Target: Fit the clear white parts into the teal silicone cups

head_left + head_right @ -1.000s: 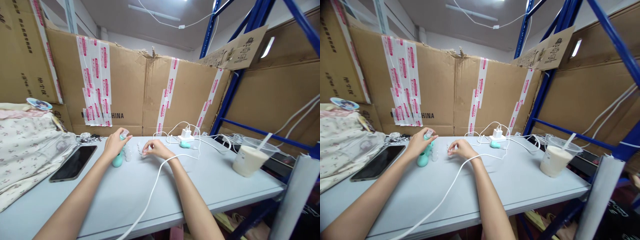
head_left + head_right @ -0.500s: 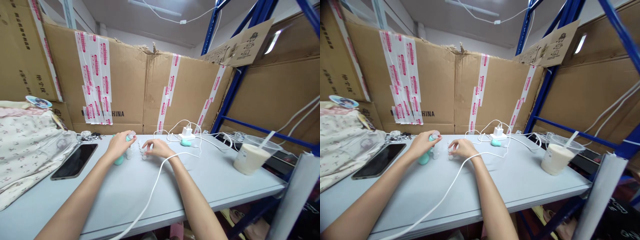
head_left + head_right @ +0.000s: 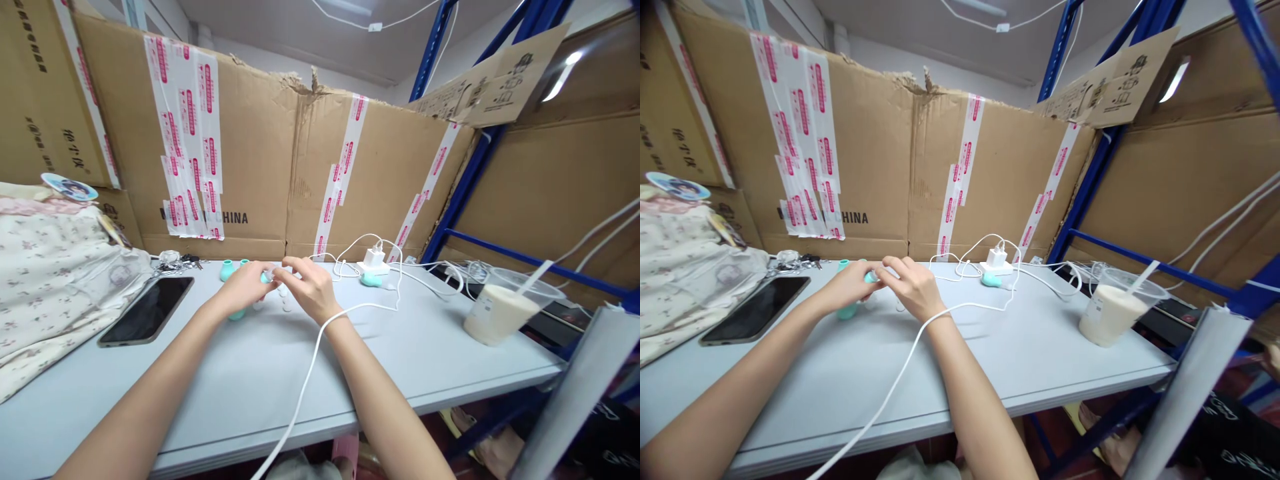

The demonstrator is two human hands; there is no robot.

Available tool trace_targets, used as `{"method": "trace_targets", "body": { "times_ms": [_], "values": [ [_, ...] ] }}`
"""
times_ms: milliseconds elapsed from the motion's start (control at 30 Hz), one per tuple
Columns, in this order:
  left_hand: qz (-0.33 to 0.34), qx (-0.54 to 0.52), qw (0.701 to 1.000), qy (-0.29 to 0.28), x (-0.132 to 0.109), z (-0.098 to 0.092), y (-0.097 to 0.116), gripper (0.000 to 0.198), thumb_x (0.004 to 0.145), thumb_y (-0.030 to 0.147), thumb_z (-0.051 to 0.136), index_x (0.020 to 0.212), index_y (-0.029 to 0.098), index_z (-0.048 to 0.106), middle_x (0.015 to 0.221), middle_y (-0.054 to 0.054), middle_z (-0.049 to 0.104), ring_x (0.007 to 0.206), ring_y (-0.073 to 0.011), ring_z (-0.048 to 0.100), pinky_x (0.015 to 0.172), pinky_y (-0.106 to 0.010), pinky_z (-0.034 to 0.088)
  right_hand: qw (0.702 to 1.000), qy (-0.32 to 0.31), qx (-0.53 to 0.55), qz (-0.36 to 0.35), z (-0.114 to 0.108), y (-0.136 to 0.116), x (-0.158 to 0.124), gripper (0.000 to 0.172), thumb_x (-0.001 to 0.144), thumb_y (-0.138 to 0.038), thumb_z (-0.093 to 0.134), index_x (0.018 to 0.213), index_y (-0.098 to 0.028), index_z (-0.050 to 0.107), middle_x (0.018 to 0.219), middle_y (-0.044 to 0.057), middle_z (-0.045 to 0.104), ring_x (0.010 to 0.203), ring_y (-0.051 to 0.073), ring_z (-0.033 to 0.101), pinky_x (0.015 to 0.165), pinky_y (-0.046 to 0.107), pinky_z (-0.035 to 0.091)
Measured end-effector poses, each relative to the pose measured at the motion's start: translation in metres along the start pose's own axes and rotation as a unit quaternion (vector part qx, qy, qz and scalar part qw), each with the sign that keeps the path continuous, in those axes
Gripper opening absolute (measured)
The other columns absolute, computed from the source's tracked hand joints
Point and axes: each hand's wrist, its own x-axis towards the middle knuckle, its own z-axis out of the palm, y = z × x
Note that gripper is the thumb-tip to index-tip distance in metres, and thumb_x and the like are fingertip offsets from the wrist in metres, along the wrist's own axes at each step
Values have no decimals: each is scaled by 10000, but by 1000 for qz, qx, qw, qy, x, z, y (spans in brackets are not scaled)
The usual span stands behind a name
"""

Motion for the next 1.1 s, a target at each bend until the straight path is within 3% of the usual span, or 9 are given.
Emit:
{"method": "trace_targets", "body": {
  "times_ms": [100,267,400,633,933,1100],
  "values": [
    [8,20,1000,-2,0,2,0,194,756,347,446,720,181,540,508,14,542,500,-150,512,533,-243,332,999,-18,-24,-41,-5,-2,2,283,945,-178,313,948,-209,594,1023,34,573,784,113,451,647,268,300],
    [6,117,991,62,1,5,3,194,763,315,442,846,215,585,886,-25,652,835,-220,589,644,-269,353,994,-7,-88,-62,-12,-7,9,277,943,-162,293,939,-159,570,989,52,565,757,133,420,637,286,306],
    [-17,186,981,59,0,5,4,238,773,326,431,912,220,593,901,-47,649,878,-270,588,656,-304,356,990,-25,-111,-89,-12,-9,11,278,934,-124,270,926,-145,547,916,48,548,726,142,411,613,290,314],
    [-14,251,967,51,1,5,2,247,781,339,423,876,196,601,862,-78,650,843,-268,595,623,-296,356,985,-125,-94,-76,-11,-12,12,307,923,-105,196,941,-134,501,910,73,505,699,131,454,536,284,300],
    [-16,245,968,52,3,7,1,222,791,350,424,845,213,590,828,-58,642,801,-256,592,592,-284,328,986,-156,-59,28,-11,-11,16,307,966,-260,192,920,-145,474,929,69,495,690,127,504,541,269,315],
    [-13,240,968,70,2,5,6,304,826,423,383,914,232,603,813,-54,645,810,-262,595,576,-277,303,984,-101,65,131,-7,-12,13,259,962,-309,243,954,-173,462,980,38,493,641,105,483,519,245,289]
  ]
}}
